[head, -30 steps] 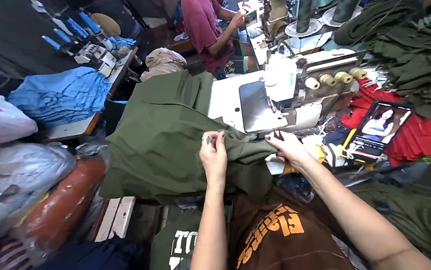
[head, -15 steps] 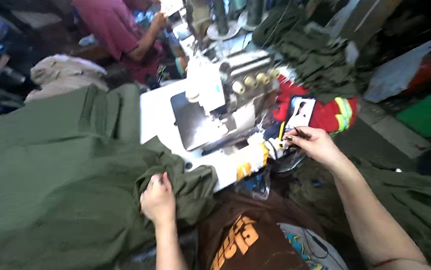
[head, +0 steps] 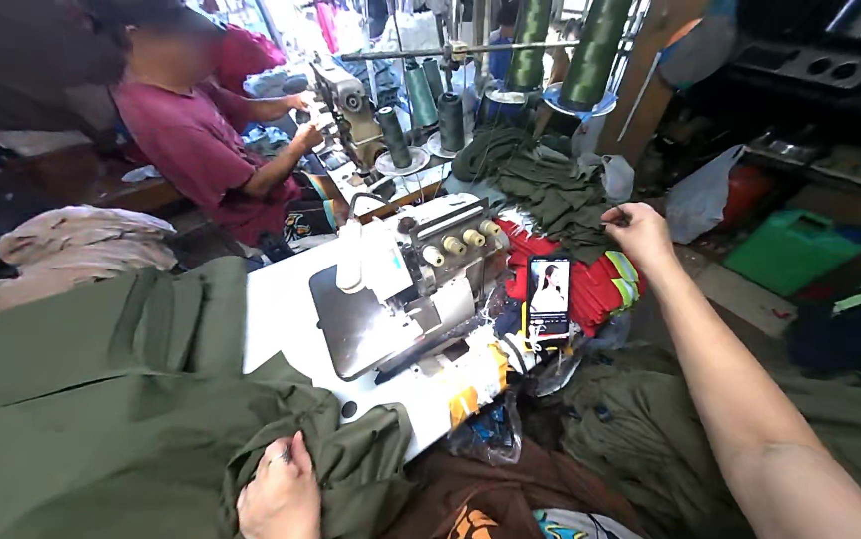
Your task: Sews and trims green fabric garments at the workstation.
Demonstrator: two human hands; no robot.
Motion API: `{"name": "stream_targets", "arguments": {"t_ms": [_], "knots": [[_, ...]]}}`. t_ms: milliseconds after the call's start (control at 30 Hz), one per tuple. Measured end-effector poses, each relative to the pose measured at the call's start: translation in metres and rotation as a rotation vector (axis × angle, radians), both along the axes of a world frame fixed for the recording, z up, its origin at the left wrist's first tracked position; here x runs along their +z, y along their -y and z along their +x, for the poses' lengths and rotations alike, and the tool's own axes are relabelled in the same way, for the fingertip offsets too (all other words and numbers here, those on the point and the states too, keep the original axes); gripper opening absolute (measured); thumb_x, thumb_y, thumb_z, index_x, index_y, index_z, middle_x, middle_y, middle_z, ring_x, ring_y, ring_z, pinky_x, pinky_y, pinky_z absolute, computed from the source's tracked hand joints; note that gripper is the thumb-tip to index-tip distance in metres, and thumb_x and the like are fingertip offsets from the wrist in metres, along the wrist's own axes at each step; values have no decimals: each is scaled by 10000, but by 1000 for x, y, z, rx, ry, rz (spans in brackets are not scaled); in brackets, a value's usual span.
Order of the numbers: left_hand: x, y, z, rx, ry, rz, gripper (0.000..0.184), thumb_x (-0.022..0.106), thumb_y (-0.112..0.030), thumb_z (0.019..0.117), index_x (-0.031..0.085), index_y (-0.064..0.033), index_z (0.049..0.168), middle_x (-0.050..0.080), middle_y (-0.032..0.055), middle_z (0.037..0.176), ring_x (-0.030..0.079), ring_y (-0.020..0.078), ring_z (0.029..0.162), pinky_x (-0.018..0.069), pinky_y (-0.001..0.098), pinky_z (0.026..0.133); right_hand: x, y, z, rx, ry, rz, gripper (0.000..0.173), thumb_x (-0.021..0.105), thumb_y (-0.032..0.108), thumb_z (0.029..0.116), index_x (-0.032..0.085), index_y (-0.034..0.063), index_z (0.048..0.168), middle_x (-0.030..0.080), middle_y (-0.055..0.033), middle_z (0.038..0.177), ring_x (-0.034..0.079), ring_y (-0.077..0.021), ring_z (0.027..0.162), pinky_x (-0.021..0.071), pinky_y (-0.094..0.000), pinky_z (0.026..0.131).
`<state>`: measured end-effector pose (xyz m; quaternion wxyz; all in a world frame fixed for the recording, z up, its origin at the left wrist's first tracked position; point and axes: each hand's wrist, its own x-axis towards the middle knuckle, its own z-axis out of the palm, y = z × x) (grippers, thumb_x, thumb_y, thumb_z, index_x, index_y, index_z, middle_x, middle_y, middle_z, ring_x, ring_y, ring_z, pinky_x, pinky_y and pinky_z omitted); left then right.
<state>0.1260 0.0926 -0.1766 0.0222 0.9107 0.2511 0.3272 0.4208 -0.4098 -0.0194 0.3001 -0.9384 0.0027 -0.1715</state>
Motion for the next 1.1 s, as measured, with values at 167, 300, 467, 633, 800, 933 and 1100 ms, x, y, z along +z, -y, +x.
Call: {"name": "stream_targets", "arguments": {"t_ms": [167,300,467,633,800,933,1100], "knots": [[3,2,-1,21,-5,-3,322,552,-225,1052,696,55,985,714,262,872,715,463,779,529,622,680,-10,-35,18,71,27,-143,338,727,143,940,686,63,1266,585,-228,1365,627,-453,1150,513,-667,905],[3,2,0,36,-15,-1,315,549,-225,1053,693,46,981,715,249,864,716,448,781,528,614,685,-12,-51,32,68,-26,-366,216,654,149,986,717,44,1163,628,-199,1323,671,-446,1069,533,-670,832],[3,2,-1,33,-11,-23,339,538,-244,1060,699,47,998,719,262,890,716,460,794,528,624,699,10,-60,27,124,-27,-374,209,607,123,996,705,9,1142,656,-214,1251,667,-453,1069,513,-691,844],[1,1,-1,38,-10,-4,341,535,-256,1064,696,37,1000,720,244,873,718,451,796,529,610,698,-1,-58,37,179,-66,-487,233,695,121,956,678,11,1161,623,-237,1284,674,-477,1019,535,-687,801],[0,1,-1,45,4,1,327,545,-245,1057,699,33,975,720,245,870,718,438,776,530,603,686,-2,-63,36,181,-73,-478,177,644,103,972,705,13,1112,622,-235,1261,674,-470,1002,535,-684,786],[0,0,-1,45,-4,5,334,546,-254,1058,697,33,980,721,242,871,717,445,779,529,608,683,23,-66,25,187,-13,-253,241,600,161,1018,685,11,1186,644,-212,1270,636,-417,1159,495,-651,951],[2,1,-2,32,11,-14,319,550,-240,1055,701,33,988,725,245,880,718,451,780,527,617,685,70,-63,1,78,153,-146,280,527,154,1047,611,9,1271,683,-239,1173,667,-435,1091,501,-654,926]]}}
